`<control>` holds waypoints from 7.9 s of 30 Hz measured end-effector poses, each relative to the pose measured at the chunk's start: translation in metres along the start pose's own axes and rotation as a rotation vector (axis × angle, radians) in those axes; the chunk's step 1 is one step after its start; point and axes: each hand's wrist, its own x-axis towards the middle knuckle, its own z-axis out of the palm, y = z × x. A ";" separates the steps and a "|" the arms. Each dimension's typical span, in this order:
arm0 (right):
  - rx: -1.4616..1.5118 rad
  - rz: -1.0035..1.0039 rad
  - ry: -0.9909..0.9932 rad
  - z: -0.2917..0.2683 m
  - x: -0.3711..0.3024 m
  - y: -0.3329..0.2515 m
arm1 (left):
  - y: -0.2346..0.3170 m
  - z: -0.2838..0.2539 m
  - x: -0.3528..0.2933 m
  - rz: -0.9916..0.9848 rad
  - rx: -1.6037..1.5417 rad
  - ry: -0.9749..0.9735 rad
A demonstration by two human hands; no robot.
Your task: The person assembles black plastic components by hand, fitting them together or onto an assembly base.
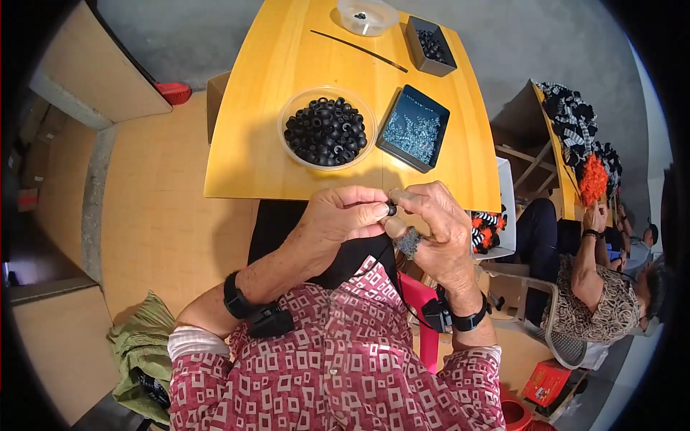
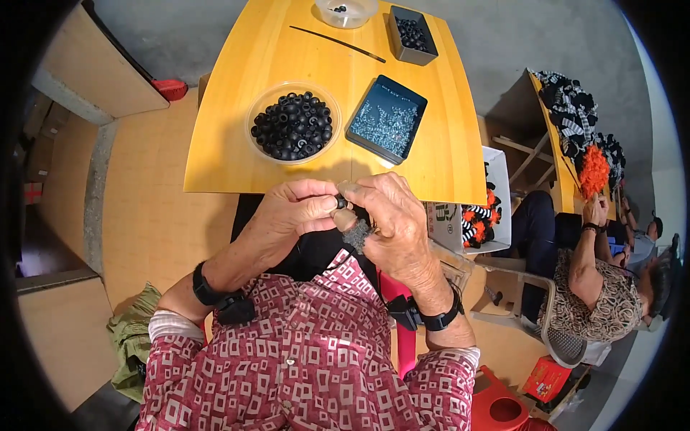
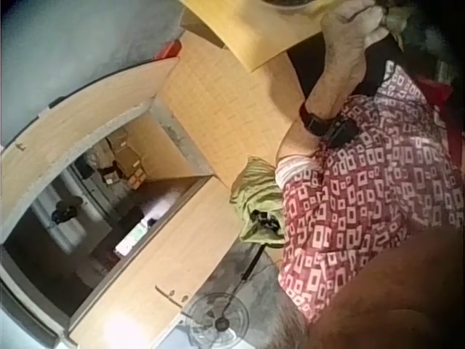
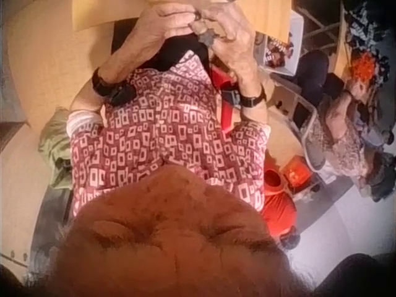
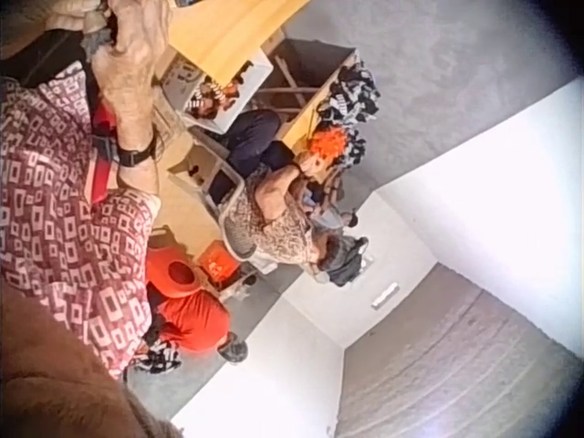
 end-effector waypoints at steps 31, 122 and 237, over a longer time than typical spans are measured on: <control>-0.095 -0.297 0.108 -0.003 0.001 0.013 | 0.007 0.006 -0.003 -0.050 0.050 -0.102; -0.029 -0.284 0.237 0.026 0.006 -0.012 | 0.020 0.041 0.018 0.090 -0.079 -0.296; 0.126 -0.091 0.044 -0.002 0.014 -0.022 | 0.005 0.000 -0.023 0.425 0.227 -0.025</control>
